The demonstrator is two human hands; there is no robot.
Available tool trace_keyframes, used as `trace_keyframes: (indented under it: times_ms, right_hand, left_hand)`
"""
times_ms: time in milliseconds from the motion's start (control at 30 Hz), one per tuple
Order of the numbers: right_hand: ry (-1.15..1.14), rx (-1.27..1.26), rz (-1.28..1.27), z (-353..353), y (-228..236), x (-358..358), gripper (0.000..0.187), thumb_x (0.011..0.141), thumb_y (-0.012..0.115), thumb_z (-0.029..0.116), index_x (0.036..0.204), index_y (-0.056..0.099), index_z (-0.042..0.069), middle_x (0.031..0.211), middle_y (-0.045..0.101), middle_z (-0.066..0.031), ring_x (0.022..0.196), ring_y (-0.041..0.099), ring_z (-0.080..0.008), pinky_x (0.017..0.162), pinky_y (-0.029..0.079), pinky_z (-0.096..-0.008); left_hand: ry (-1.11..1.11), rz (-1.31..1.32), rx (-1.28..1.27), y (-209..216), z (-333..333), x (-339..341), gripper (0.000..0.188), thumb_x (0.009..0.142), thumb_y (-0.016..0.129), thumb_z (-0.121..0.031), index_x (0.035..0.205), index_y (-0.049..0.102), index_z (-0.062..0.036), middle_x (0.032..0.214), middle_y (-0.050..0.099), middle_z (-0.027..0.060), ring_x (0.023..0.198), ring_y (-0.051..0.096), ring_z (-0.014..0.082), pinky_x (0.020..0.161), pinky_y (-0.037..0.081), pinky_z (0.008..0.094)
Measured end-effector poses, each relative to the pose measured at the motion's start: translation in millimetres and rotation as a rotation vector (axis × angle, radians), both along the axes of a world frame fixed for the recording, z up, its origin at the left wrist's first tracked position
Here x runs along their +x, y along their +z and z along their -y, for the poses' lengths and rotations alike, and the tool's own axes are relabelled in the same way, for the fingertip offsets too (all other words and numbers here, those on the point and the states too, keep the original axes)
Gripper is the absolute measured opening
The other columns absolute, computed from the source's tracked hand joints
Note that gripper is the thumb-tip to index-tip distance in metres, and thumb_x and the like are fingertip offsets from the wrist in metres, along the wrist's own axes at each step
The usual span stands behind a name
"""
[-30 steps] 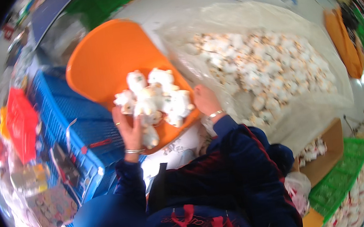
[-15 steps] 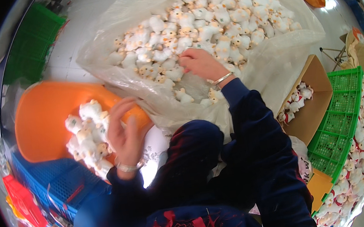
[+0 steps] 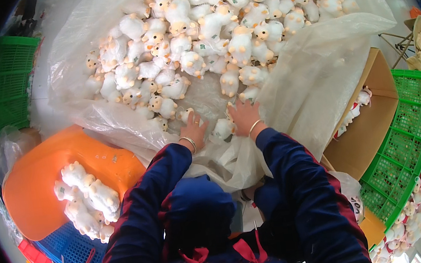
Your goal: The person ties pink ribbons around the necks of small white plush toys. They pick up each toy, wrap the ribbon, and adjust the bow before placing the finished toy into a nearby orange bin.
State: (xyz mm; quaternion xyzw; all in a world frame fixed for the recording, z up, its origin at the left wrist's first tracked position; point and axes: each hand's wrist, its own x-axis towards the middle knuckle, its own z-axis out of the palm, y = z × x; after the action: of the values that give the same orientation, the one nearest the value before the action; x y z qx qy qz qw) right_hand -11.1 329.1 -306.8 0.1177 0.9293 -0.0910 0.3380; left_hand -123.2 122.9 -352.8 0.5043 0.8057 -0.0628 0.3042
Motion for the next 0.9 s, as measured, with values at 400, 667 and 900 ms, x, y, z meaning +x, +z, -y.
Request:
trace_keyframes:
  times_ms: [400,667,900]
  right_hand:
    - [-0.050,-0.074,-0.143,-4.1,-79.3,33.7,0.042,0.077,0.078,0.015,0.118,0.069,0.012,0.136,0.053,-0.0169,0.114,0.062,-0.0431,0.093,0.055,-0.0544]
    - [-0.098,-0.513,0.042,-91.0,-23.4,51.1,0.046,0.073,0.077,0.026,0.113,0.068,0.004,0.125,0.063,-0.0218,0.117,0.060,-0.0438,0.100,0.053,-0.0492]
    - [-0.162,-0.332,0.331,-71.1,-4.0,79.1,0.054,0.077,0.077,0.033,0.128,0.069,0.015,0.139,0.059,-0.0222,0.130,0.056,-0.0445,0.108,0.049,-0.0494]
  left_hand:
    - [0.116,0.049,-0.102,-66.6,14.4,-12.8,0.028,0.087,0.069,-0.018,0.113,0.068,-0.0085,0.125,0.064,0.0106,0.126,0.056,0.0308,0.095,0.057,0.0458]
    - [-0.098,0.435,0.100,15.6,-91.7,4.8,0.031,0.086,0.071,-0.025,0.113,0.065,-0.0105,0.121,0.067,0.0154,0.122,0.059,0.0321,0.089,0.057,0.0496]
    - [-0.117,0.304,0.130,-50.1,-104.5,98.8,0.058,0.094,0.063,-0.042,0.148,0.048,-0.0308,0.150,0.050,0.0160,0.141,0.044,0.0375,0.094,0.047,0.0740]
